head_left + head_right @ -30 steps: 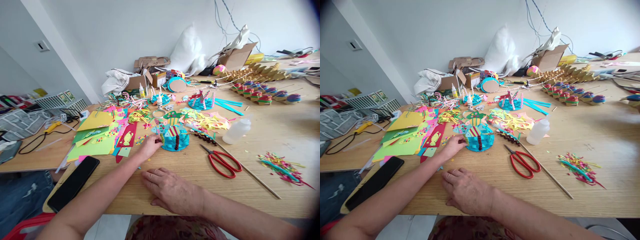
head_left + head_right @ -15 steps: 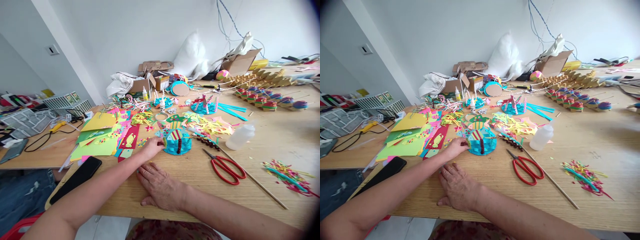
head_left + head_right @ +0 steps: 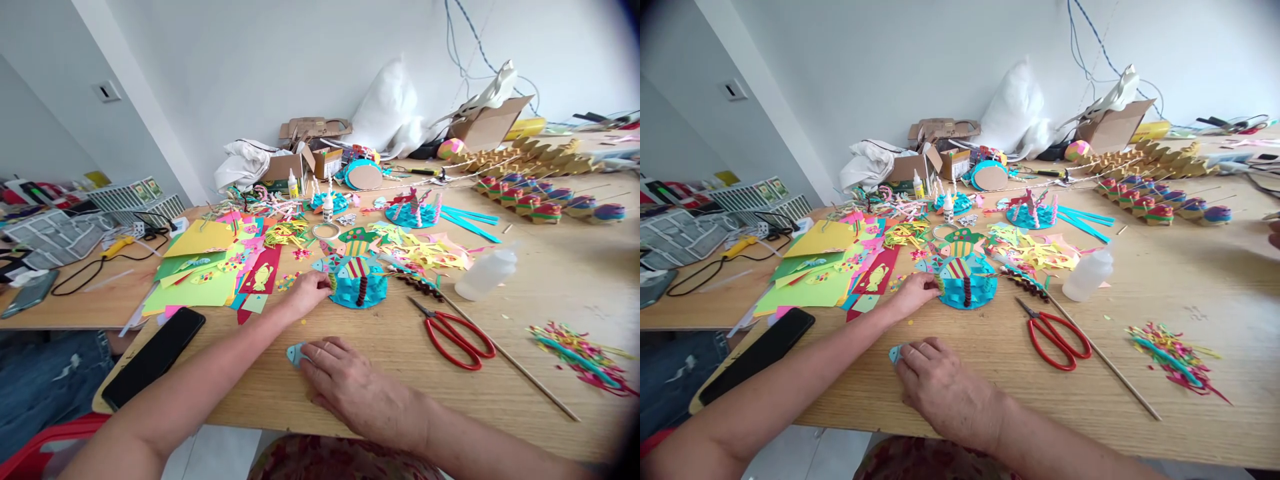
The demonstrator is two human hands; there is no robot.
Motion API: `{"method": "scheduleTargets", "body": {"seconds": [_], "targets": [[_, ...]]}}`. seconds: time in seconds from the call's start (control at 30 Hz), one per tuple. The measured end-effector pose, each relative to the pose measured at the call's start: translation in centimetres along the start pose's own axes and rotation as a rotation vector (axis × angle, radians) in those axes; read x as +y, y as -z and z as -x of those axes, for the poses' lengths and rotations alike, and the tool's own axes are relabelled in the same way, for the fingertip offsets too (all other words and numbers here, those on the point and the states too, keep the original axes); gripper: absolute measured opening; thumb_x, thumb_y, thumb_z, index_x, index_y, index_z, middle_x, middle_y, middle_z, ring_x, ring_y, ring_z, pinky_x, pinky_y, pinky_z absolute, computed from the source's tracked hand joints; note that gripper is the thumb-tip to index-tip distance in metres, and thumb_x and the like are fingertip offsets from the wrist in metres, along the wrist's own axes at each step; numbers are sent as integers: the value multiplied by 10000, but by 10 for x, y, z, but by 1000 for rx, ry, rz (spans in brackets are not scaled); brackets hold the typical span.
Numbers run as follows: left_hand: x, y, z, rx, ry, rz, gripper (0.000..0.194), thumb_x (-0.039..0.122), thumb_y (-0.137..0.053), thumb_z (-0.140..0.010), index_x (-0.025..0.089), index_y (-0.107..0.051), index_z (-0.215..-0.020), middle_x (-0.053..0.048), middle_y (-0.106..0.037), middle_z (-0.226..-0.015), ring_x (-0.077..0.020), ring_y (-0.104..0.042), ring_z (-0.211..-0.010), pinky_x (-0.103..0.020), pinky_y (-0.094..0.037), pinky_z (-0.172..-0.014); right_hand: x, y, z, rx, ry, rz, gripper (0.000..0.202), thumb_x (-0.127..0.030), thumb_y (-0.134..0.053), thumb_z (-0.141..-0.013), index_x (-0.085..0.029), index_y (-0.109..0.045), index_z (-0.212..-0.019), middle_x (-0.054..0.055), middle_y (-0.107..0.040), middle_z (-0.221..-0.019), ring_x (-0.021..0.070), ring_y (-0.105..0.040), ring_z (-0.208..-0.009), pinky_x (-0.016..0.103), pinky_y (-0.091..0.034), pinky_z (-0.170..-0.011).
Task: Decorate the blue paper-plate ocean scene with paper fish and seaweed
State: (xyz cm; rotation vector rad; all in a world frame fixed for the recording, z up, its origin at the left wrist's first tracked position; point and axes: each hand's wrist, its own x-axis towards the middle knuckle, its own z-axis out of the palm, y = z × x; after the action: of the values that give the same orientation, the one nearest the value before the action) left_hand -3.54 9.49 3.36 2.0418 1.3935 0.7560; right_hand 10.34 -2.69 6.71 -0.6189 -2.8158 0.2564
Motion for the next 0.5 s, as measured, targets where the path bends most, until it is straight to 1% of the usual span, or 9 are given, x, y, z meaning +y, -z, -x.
{"method": "scheduleTargets", "body": {"seconds": [0.1,0.17,0.27,0.33,0.43,0.5], "targets": [[-2,-2,0,24,4,11,24,129,-595,-683,148,-610,-686,26,-598,-654,-114,-535,-631,-205,-389,-591,2,-2,-4,23,2,26,351,-317,-491,-841,-126,-509,-1135,124,-554,-1149,228,-456,-1111,377,-366,-918],[-2,-3,0,37,6,17,25,126,-596,-681,146,-611,-688,25,-601,-654,-113,-532,-626,-206,-390,-593,2,-5,-5,14,18,45,321,-315,-488,-844,-132,-520,-1105,110,-572,-1111,222,-462,-1095,375,-367,-905],[-3,-4,0,53,9,24,41,112,-599,-672,147,-610,-691,25,-602,-664,-112,-530,-633,-204,-389,-598,2,-7,-3,6,42,119,184,-197,-453,-859,-134,-550,-1002,92,-597,-1027,206,-504,-1005,355,-386,-848],[-3,-5,0,63,14,27,43,106,-605,-663,147,-604,-674,32,-587,-645,-109,-524,-625,-202,-385,-594,1,-5,-1,1,43,172,125,-143,-465,-844,-137,-558,-927,81,-609,-949,197,-533,-920,339,-403,-785],[-3,-6,1,80,28,28,52,106,-615,-657,147,-590,-634,43,-551,-597,-104,-505,-594,-202,-373,-577,-2,-2,-2,-34,38,230,55,-126,-519,-809,-145,-554,-847,54,-612,-825,186,-552,-775,319,-408,-670],[-3,-6,1,88,34,30,67,103,-615,-657,146,-581,-618,47,-534,-581,-101,-495,-581,-201,-366,-569,-3,-1,-4,-50,47,264,46,-117,-530,-795,-146,-549,-825,41,-609,-778,181,-547,-706,312,-396,-617]]}}
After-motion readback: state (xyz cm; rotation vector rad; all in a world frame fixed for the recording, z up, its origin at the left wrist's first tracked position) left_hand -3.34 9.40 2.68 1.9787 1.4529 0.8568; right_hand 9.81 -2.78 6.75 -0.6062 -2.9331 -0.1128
